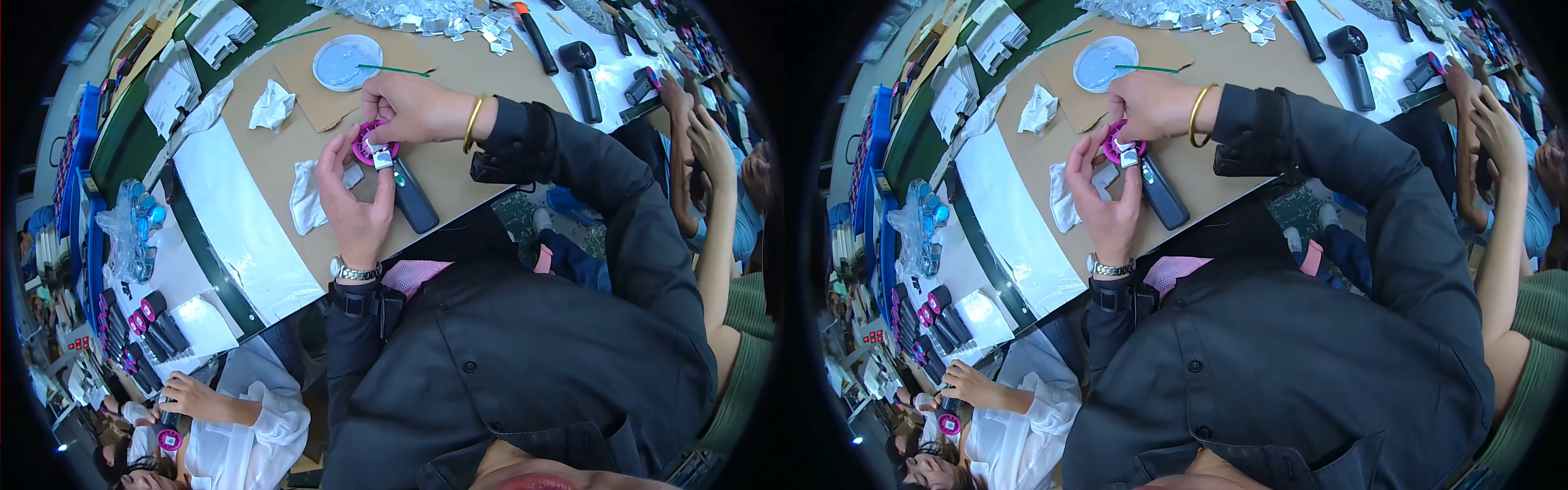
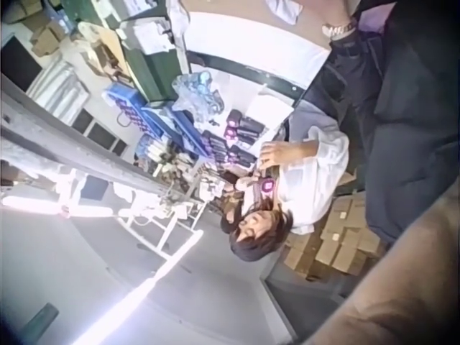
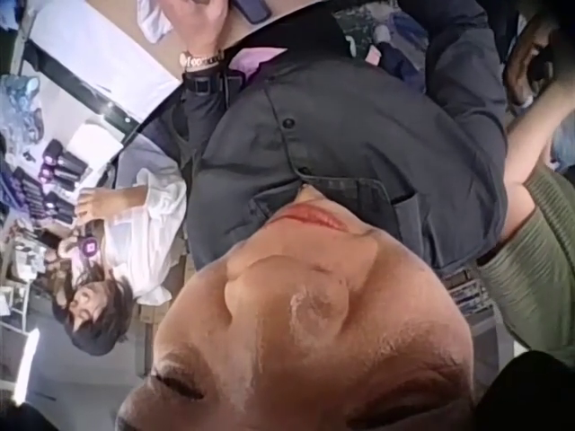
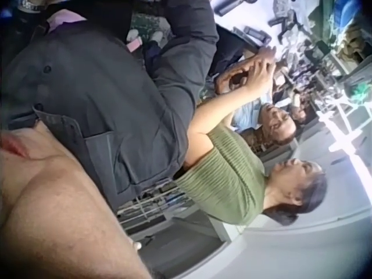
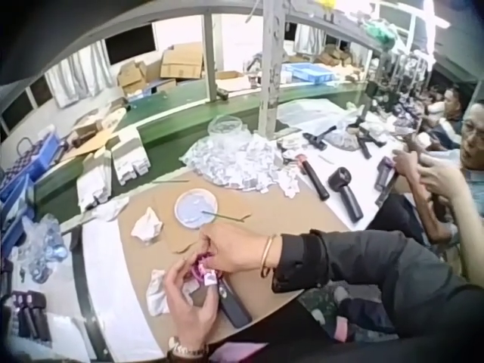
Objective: The person applies a substance to a hair dryer component using a stick, places a small square piece onto it, and taps the assembly with a cloth-wrapped hammer. They repeat this process on a second hair dryer before setting both items down on the table.
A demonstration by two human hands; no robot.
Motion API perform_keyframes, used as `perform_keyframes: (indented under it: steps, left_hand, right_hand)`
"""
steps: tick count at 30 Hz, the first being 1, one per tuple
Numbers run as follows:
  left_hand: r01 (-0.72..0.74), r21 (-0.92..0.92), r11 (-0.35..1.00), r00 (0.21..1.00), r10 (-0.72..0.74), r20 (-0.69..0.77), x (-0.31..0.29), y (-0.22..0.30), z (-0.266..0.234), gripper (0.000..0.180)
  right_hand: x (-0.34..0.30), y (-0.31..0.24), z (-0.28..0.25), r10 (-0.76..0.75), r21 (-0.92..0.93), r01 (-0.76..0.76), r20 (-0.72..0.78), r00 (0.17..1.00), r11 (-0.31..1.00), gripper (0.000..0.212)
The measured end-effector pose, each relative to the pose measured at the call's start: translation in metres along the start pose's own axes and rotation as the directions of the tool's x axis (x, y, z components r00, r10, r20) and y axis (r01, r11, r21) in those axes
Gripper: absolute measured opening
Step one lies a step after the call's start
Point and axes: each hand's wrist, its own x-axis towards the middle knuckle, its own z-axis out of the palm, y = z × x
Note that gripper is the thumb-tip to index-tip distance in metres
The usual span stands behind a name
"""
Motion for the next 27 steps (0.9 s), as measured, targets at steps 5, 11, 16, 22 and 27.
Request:
perform_keyframes:
  steps: [5, 11, 16, 22, 27]
  left_hand:
    - [0.009, -0.062, 0.998, 1.0, -0.01, -0.011, 0.005, -0.001, 0.001, 0.066]
    - [-0.003, -0.032, 0.999, 1.0, 0.003, -0.005, 0.001, 0.001, 0.0, 0.065]
    - [0.001, 0.049, 0.999, 0.998, -0.004, 0.056, 0.003, 0.004, -0.004, 0.061]
    - [-0.007, -0.093, 0.996, 1.0, 0.007, 0.003, 0.0, -0.01, 0.002, 0.055]
    - [-0.037, -0.112, 0.993, 0.999, 0.037, 0.0, 0.002, -0.011, 0.003, 0.05]
  right_hand:
    - [0.014, -0.002, -0.007, 0.114, 0.035, -0.12, 0.14, 0.984, 0.992, 0.033]
    - [0.008, -0.001, -0.01, 0.146, 0.043, -0.156, 0.177, 0.973, 0.987, 0.033]
    - [0.013, -0.005, -0.01, 0.175, 0.04, -0.189, 0.237, 0.956, 0.981, 0.035]
    - [0.02, -0.008, -0.007, 0.215, 0.028, -0.232, 0.277, 0.936, 0.972, 0.034]
    - [0.021, -0.018, -0.011, 0.177, -0.083, -0.162, 0.232, 0.957, 0.983, 0.033]
